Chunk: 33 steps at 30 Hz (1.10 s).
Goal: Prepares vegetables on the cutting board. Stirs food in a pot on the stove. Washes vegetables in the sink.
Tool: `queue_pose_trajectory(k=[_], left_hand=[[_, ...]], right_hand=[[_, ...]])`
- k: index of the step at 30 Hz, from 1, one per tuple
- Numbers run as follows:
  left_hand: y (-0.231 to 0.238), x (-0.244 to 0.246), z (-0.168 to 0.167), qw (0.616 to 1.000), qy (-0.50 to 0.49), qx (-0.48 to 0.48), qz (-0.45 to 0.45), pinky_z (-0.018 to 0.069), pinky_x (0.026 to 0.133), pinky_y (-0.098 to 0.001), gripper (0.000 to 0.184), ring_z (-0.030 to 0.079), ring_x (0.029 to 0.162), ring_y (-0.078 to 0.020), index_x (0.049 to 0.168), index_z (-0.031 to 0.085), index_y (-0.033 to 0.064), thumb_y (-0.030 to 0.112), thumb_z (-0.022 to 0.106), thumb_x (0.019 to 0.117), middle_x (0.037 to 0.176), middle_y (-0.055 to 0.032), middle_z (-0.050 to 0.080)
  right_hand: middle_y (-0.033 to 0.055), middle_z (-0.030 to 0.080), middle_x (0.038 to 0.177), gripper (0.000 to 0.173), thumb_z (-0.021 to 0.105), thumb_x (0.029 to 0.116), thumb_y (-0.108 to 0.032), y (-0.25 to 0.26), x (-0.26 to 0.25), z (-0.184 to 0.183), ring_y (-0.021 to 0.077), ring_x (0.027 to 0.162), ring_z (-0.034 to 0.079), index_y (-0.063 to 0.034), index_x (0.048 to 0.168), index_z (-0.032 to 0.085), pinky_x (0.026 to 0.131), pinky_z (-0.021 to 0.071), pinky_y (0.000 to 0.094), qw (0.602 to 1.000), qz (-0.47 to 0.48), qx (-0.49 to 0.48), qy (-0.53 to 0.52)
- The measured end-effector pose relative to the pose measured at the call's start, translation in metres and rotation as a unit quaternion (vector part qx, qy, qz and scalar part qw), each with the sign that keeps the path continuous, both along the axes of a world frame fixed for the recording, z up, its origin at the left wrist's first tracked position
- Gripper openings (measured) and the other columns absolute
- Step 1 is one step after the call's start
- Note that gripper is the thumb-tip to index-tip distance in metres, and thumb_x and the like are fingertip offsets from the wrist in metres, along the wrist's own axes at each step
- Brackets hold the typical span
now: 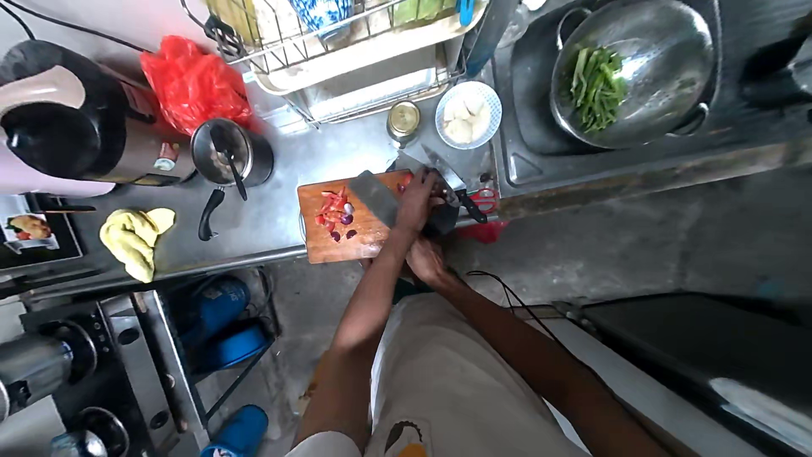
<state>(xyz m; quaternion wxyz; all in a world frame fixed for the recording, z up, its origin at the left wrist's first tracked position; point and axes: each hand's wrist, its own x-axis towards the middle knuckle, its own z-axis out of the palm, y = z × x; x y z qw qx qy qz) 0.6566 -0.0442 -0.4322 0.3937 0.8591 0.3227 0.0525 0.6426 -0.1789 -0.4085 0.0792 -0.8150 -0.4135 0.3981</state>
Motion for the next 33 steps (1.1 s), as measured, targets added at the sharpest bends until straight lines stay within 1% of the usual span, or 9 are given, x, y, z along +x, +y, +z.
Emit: queue_pose_trajectory(k=[3, 6, 11, 13, 15, 18, 23, 27, 33], left_hand=[[-0.007, -0.033, 0.027, 0.989, -0.119, -0.02, 0.09, 0.0562, 0.1, -0.0433, 0.044, 0.064, 0.116, -0.0265, 0.125, 0.065, 0.0049, 0.018, 0.083, 0.087, 0.128, -0.0154, 0.064], [-0.014, -0.081, 0.055, 0.973, -0.141, -0.034, 0.182, 0.0577, 0.095, -0.0414, 0.045, 0.065, 0.115, -0.0244, 0.135, 0.061, 0.0078, 0.017, 0.076, 0.0937, 0.135, -0.0142, 0.06], [-0.025, -0.148, 0.024, 0.945, -0.122, -0.033, 0.301, 0.0587, 0.093, -0.0415, 0.046, 0.062, 0.119, -0.0222, 0.141, 0.059, 0.0161, 0.019, 0.071, 0.0974, 0.144, -0.0089, 0.056], [-0.031, -0.157, 0.009, 0.946, -0.114, -0.03, 0.303, 0.0601, 0.092, -0.0399, 0.042, 0.062, 0.119, -0.0216, 0.139, 0.061, 0.0158, 0.016, 0.07, 0.098, 0.143, -0.0102, 0.054], [-0.037, -0.155, 0.002, 0.954, -0.105, -0.025, 0.279, 0.0558, 0.1, -0.0429, 0.042, 0.058, 0.126, -0.0242, 0.138, 0.062, 0.0132, 0.011, 0.069, 0.0968, 0.144, -0.0129, 0.052], [-0.041, -0.15, -0.004, 0.967, -0.069, -0.024, 0.244, 0.0475, 0.111, -0.0476, 0.053, 0.053, 0.135, -0.0269, 0.147, 0.051, 0.0139, 0.012, 0.068, 0.0971, 0.149, -0.0116, 0.052], [-0.047, -0.149, -0.026, 0.966, -0.064, -0.044, 0.246, 0.0509, 0.108, -0.0477, 0.05, 0.059, 0.128, -0.0272, 0.142, 0.051, 0.011, 0.012, 0.07, 0.0964, 0.141, -0.0122, 0.058], [-0.049, -0.151, -0.03, 0.96, -0.096, -0.062, 0.254, 0.0569, 0.099, -0.0421, 0.045, 0.063, 0.12, -0.0205, 0.138, 0.056, 0.0148, 0.011, 0.071, 0.096, 0.142, -0.0077, 0.057], [-0.046, -0.136, -0.025, 0.963, -0.118, -0.06, 0.234, 0.0496, 0.11, -0.042, 0.044, 0.053, 0.135, -0.0216, 0.142, 0.059, 0.0131, 0.01, 0.066, 0.0987, 0.151, -0.008, 0.051]], right_hand=[[0.0196, 0.071, 0.112, 0.046, 0.056, 0.1056, -0.037, -0.006, 0.009, -0.002, 0.0393, 0.101, 0.071, -0.0083, 0.142, 0.053, 0.088, 0.0562, 0.0588, 0.999, -0.028, 0.018, 0.026], [0.0163, 0.073, 0.108, 0.047, 0.053, 0.1064, -0.037, -0.023, 0.024, -0.009, 0.0369, 0.095, 0.072, -0.0216, 0.15, 0.046, 0.084, 0.0575, 0.058, 0.996, -0.057, 0.048, 0.053], [0.0186, 0.071, 0.096, 0.047, 0.048, 0.1085, -0.036, -0.042, 0.048, -0.002, 0.036, 0.085, 0.07, -0.014, 0.15, 0.045, 0.08, 0.0571, 0.0569, 0.988, -0.128, 0.071, 0.04], [0.0175, 0.069, 0.093, 0.048, 0.046, 0.1092, -0.036, -0.042, 0.05, 0.004, 0.0346, 0.081, 0.07, -0.0123, 0.151, 0.042, 0.078, 0.0573, 0.0554, 0.985, -0.149, 0.076, 0.031], [0.0168, 0.069, 0.093, 0.05, 0.046, 0.1091, -0.038, -0.039, 0.048, 0.011, 0.0341, 0.08, 0.069, -0.0132, 0.152, 0.04, 0.076, 0.0574, 0.0556, 0.985, -0.153, 0.072, 0.036], [0.0184, 0.07, 0.1, 0.053, 0.046, 0.1087, -0.046, -0.029, 0.041, 0.017, 0.036, 0.087, 0.07, -0.0171, 0.152, 0.041, 0.08, 0.0571, 0.0578, 0.987, -0.13, 0.063, 0.065], [0.0171, 0.071, 0.096, 0.047, 0.045, 0.1098, -0.037, -0.019, 0.03, 0.008, 0.0353, 0.087, 0.071, -0.0208, 0.153, 0.042, 0.079, 0.058, 0.0565, 0.996, -0.035, 0.042, 0.067], [0.0188, 0.07, 0.094, 0.043, 0.054, 0.1049, -0.021, -0.001, 0.027, 0.022, 0.0383, 0.088, 0.071, -0.0108, 0.145, 0.044, 0.078, 0.0577, 0.057, 0.999, -0.013, -0.009, 0.048], [0.0176, 0.069, 0.085, 0.042, 0.045, 0.1104, -0.029, 0.013, 0.023, 0.013, 0.0392, 0.08, 0.072, -0.0109, 0.148, 0.04, 0.071, 0.0581, 0.0564, 1.0, -0.003, 0.006, 0.006]])
